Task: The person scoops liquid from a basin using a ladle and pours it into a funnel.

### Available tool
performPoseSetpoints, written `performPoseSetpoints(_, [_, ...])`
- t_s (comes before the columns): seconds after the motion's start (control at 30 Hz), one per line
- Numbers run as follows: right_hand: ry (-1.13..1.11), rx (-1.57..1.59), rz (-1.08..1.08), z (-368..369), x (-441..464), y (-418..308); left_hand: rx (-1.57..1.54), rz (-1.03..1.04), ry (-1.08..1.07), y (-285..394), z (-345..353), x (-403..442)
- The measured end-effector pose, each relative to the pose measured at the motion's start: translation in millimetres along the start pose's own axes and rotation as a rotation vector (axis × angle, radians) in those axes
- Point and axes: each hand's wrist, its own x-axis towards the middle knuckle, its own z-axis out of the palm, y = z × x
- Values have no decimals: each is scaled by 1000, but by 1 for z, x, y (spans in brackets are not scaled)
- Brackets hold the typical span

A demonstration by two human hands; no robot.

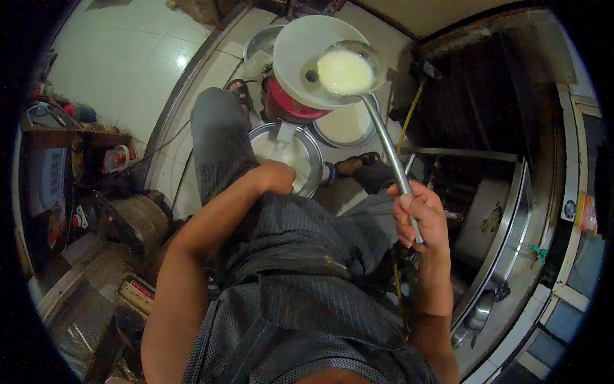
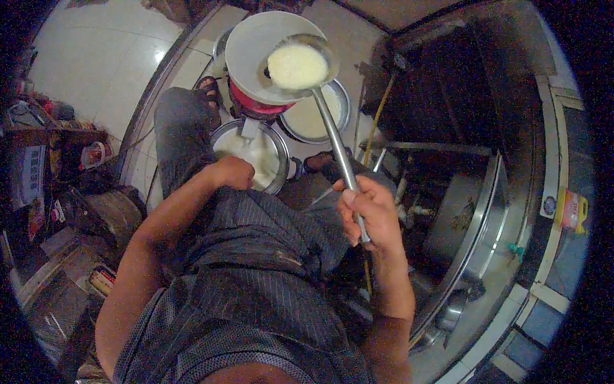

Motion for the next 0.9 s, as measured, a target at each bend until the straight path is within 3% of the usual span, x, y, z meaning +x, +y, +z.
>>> performPoseSetpoints(0.9, [38, -7, 4, 4, 1, 3, 1, -28, -10, 4, -2, -4])
